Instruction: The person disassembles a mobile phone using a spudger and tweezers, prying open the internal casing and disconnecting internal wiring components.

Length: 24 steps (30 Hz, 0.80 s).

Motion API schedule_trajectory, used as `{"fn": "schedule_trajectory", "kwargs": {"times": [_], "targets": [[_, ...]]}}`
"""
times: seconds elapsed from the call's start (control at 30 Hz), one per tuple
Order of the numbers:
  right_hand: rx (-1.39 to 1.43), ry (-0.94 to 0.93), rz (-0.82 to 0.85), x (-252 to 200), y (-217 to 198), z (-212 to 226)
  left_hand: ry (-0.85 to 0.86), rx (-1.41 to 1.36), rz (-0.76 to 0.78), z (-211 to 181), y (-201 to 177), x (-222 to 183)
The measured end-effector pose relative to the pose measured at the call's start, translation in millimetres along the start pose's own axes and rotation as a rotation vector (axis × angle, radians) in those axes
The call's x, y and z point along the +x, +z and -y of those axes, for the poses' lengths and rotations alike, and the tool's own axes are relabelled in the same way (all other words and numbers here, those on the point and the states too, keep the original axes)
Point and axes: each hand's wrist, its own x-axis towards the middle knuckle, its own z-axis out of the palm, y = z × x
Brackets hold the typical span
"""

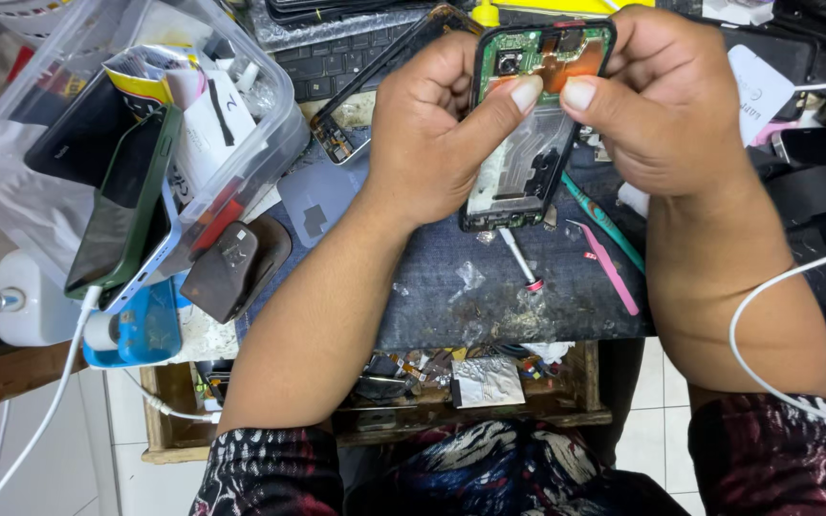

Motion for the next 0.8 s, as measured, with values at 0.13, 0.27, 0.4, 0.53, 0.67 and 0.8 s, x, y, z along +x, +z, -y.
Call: {"fn": "schedule_trajectory", "kwargs": {"times": [0.13, 0.27, 0.4, 0.53, 0.67, 0.8], "targets": [[0.105, -0.020, -0.041, -5.3, -9.5, -21.6, -0.087, -0.010, 0.005, 7.5, 0.8, 1.9], [0.185, 0.006, -0.113, -7.9, -17.1, -34.0, -0.115, 0.037, 0.000, 13.2, 0.9, 2.6], [0.053, 0.039, -0.143, -9.7, -16.4, -39.5, -0.139, -0.004, 0.005, 18.2, 0.3, 3.5], [0.120, 0.036, -0.080, -7.5, -11.4, -37.0, -0.174, 0.026, -0.026, 18.9, 0.9, 5.4], [0.038, 0.028, -0.100, -6.9, -10.3, -35.6, -0.197, 0.026, -0.023, 18.1, 1.3, 5.6], [0.043, -0.023, -0.059, -8.1, -10.4, -37.3, -0.218, 0.035, -0.038, 16.2, 2.4, 4.7]]}}
